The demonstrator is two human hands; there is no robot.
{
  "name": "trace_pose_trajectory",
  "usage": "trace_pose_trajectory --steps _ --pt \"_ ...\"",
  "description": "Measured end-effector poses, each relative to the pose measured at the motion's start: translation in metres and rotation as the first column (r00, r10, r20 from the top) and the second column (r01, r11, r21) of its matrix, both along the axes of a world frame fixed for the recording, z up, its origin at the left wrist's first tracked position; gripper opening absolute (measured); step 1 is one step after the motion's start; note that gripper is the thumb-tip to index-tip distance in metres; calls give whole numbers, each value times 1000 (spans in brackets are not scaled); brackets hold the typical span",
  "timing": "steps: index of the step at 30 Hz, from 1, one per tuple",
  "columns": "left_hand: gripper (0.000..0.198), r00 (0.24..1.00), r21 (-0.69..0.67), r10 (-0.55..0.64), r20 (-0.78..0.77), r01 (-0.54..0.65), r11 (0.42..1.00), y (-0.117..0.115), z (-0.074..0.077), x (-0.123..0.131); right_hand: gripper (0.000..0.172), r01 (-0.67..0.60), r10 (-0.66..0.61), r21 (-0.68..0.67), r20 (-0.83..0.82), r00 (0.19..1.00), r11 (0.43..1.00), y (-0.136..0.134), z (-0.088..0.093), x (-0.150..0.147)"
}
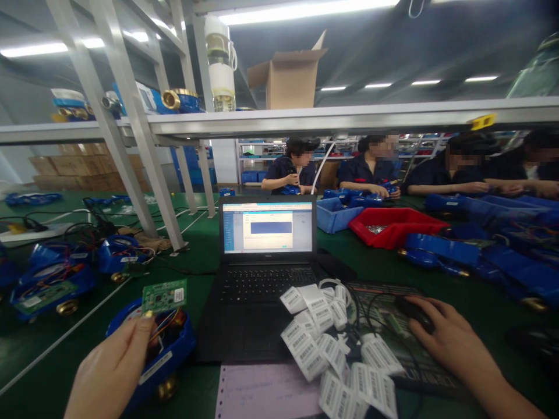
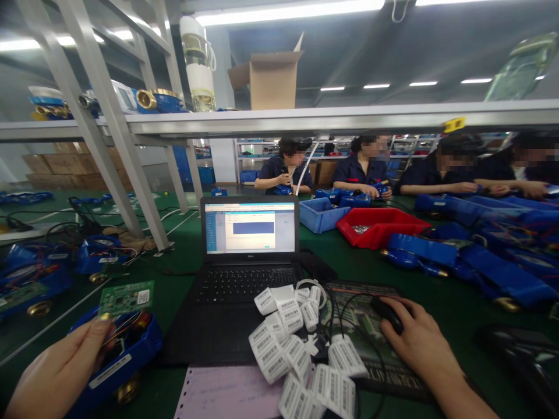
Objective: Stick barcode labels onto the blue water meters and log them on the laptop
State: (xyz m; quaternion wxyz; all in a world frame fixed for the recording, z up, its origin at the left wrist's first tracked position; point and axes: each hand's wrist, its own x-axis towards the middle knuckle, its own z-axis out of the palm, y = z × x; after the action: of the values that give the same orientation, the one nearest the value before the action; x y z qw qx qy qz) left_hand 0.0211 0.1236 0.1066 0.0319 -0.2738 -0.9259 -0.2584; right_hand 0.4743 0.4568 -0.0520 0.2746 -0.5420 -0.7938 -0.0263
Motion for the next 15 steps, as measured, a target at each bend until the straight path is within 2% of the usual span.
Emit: trace_pose_trajectory --steps 5,11,15 --pt "64 995 44 -6 99 1 999 0 -7 -7 59 19 -19 -8 2 1000 1000 -1 2 -1" --pt "63 994 209 -82 68 66 976 -7 -23 -11 62 -11 11 -43 -8 1000 999 0 3 2" --pt "60 981 239 -192 -16 190 952 -9 -21 1 66 -55 51 -83 -53 997 995 4 3 5"
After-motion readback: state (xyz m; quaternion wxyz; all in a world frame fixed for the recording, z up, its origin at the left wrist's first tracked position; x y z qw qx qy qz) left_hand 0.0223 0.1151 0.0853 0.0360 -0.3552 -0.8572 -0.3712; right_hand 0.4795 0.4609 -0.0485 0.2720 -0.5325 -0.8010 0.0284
